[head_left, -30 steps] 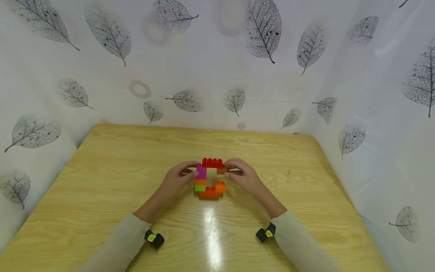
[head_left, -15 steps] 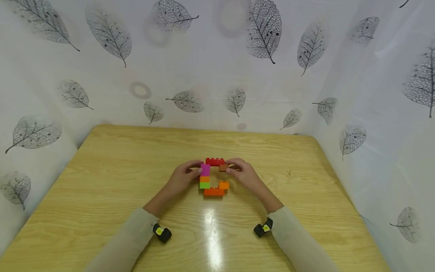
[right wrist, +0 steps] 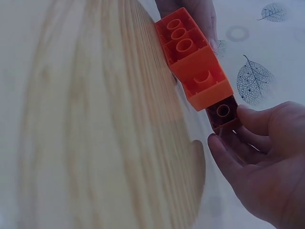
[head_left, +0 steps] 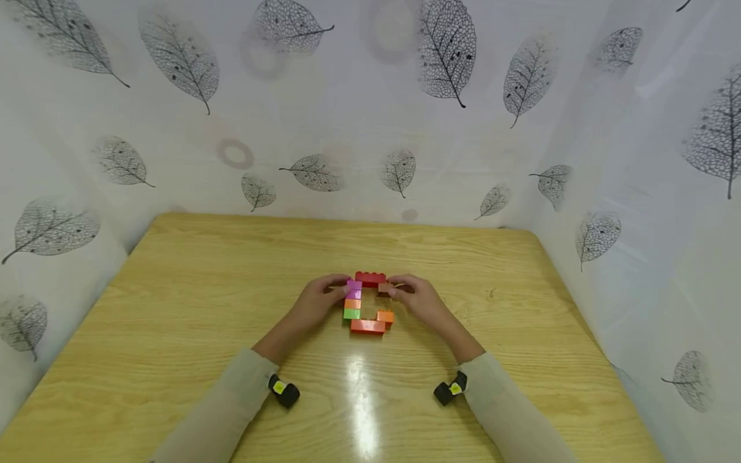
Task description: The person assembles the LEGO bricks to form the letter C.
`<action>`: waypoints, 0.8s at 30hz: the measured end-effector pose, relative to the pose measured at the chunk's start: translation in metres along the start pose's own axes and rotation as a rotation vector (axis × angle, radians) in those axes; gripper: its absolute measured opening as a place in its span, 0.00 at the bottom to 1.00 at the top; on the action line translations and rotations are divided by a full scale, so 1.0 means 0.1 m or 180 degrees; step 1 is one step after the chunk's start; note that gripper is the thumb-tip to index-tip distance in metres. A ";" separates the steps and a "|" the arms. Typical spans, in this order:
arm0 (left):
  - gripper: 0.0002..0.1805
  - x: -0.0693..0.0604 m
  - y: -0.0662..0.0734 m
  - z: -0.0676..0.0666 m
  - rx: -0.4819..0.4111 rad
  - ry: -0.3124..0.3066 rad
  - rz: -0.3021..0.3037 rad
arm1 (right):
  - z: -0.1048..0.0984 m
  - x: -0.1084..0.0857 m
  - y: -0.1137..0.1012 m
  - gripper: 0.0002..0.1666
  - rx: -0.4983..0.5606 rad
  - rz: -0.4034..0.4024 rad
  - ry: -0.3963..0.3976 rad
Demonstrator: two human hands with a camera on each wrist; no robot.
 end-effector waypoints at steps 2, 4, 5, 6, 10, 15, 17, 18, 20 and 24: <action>0.21 0.00 0.00 0.00 0.0016 -0.0010 -0.0005 | 0.01 0.01 0.01 0.23 -0.0010 0.0037 0.0004; 0.21 0.00 -0.01 0.00 0.0034 -0.0005 -0.0012 | 0.02 0.03 0.03 0.22 -0.0017 0.0069 0.0005; 0.21 0.00 -0.01 0.00 0.0045 -0.0004 -0.0011 | 0.03 0.03 0.04 0.22 -0.0028 0.0085 0.0010; 0.21 0.00 -0.01 0.00 0.0050 0.0001 -0.0019 | 0.03 0.04 0.05 0.22 -0.0024 0.0104 0.0022; 0.19 -0.01 -0.03 0.00 -0.0013 0.0005 -0.0081 | 0.07 0.06 0.07 0.21 0.0053 0.0142 0.0071; 0.19 -0.03 -0.02 0.00 -0.0054 -0.0019 -0.0103 | 0.08 0.06 0.07 0.20 0.0190 0.0188 0.0099; 0.19 -0.03 -0.02 0.00 -0.0048 -0.0006 -0.0089 | 0.08 0.06 0.06 0.21 0.0194 0.0185 0.0099; 0.19 -0.03 -0.01 0.00 -0.0052 0.0002 -0.0092 | 0.08 0.06 0.06 0.21 0.0178 0.0182 0.0101; 0.19 -0.03 -0.01 0.00 -0.0064 0.0005 -0.0086 | 0.08 0.06 0.05 0.20 0.0168 0.0188 0.0095; 0.19 -0.04 -0.02 -0.01 -0.0094 0.0010 -0.0106 | 0.08 0.06 0.05 0.20 0.0185 0.0226 0.0082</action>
Point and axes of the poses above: each hand's wrist, its own x-axis towards the middle knuckle, its own z-axis out of the palm, y = z × x, the point moved 4 cm from there along x, towards the middle knuckle, and after that the axes turned 9 degrees about -x, right-handed, at the moved point
